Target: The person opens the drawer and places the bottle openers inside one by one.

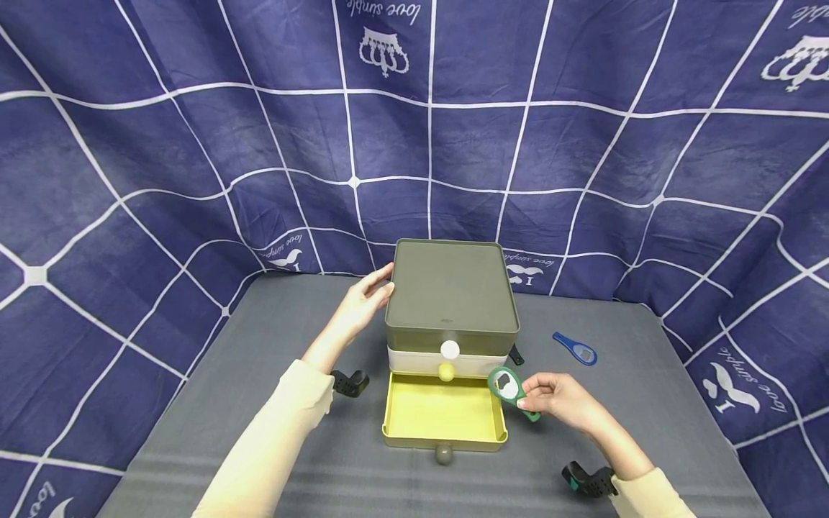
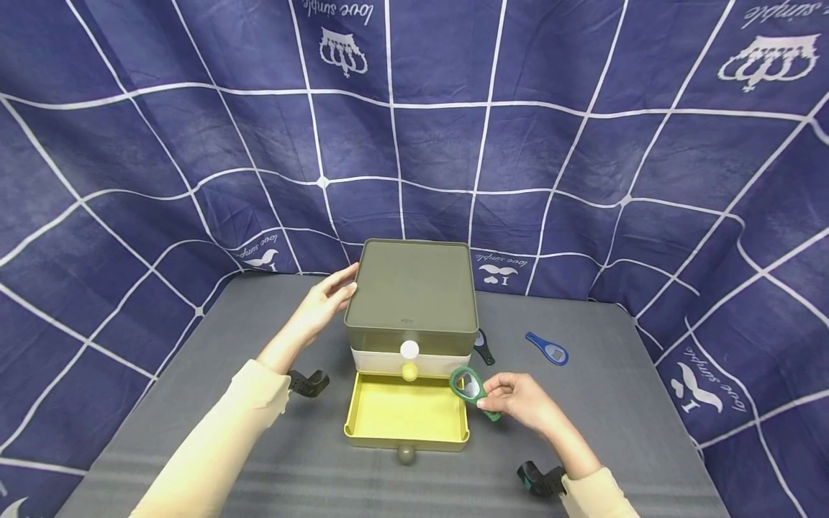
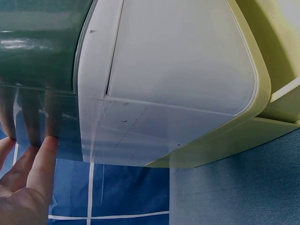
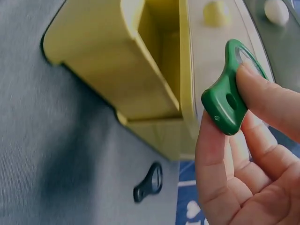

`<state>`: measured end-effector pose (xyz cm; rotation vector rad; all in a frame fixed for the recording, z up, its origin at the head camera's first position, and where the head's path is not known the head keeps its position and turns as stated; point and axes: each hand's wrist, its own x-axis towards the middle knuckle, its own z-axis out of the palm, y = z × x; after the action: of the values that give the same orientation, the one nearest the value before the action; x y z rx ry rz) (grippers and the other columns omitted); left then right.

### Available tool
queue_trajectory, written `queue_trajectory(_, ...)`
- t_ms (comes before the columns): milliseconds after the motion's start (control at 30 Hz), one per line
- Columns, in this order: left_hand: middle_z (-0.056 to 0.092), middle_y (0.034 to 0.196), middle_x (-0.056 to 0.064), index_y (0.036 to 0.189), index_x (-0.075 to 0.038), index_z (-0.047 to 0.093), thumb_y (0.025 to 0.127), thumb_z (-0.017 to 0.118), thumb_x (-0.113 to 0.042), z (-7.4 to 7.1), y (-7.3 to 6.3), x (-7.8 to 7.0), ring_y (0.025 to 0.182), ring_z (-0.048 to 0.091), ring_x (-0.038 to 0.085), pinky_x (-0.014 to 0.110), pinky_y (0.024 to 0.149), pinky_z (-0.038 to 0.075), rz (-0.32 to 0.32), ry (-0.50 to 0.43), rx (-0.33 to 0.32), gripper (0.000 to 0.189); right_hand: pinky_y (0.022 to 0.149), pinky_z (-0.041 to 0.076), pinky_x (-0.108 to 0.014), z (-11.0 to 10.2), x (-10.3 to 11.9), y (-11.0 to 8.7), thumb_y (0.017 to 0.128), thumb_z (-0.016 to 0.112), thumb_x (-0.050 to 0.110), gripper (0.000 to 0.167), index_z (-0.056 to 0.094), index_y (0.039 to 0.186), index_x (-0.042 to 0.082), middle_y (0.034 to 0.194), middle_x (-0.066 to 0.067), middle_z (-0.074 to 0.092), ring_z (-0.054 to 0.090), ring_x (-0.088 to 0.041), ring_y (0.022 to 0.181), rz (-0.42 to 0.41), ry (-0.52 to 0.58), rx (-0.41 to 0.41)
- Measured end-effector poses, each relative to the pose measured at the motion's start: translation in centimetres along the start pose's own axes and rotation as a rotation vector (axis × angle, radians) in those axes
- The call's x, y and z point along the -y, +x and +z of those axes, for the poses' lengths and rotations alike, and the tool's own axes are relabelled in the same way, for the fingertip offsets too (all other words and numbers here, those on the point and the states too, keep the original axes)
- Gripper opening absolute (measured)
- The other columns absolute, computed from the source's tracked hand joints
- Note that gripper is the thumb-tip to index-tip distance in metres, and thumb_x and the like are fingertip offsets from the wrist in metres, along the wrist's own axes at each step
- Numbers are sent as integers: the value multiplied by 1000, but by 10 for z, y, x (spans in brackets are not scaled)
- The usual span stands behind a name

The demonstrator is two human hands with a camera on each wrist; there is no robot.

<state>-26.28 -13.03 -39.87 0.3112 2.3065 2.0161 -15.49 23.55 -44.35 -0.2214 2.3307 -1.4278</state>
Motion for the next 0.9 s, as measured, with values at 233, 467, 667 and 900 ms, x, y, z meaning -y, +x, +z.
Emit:
queue_trajectory(233, 40, 154, 16, 152, -10, 38, 103, 51, -16, 0, 0, 1, 137, 46, 34, 46, 112, 42, -7, 0, 7, 51, 63, 55, -23, 20, 10, 10, 83, 75, 8, 23, 66, 95, -9, 81, -8, 70, 61, -6, 69, -89, -33, 62)
queue_trajectory(467, 40, 155, 15, 152, -10, 38, 103, 51, -16, 0, 0, 0, 137, 46, 34, 45, 112, 42, -1, 0, 6, 51, 61, 52, -18, 42, 13, 20, 80, 79, 9, 20, 68, 91, -5, 79, -4, 68, 60, -5, 69, -130, -79, 69)
queue_trajectory(667, 42, 153, 18, 151, -10, 39, 103, 51, -15, 1, 1, 0, 136, 47, 34, 45, 112, 43, -5, -2, 1, 50, 59, 50, -18, 63, 16, 26, 76, 82, 10, 17, 69, 85, 4, 74, 1, 67, 58, -5, 67, -147, -213, 13)
queue_trajectory(900, 41, 154, 16, 152, -10, 38, 103, 51, -16, 0, 0, 1, 137, 46, 34, 45, 112, 42, -6, 2, 5, 50, 55, 47, -18, 86, 14, 33, 73, 83, 5, 17, 68, 78, 9, 69, 6, 63, 54, -4, 63, -173, -337, -26)
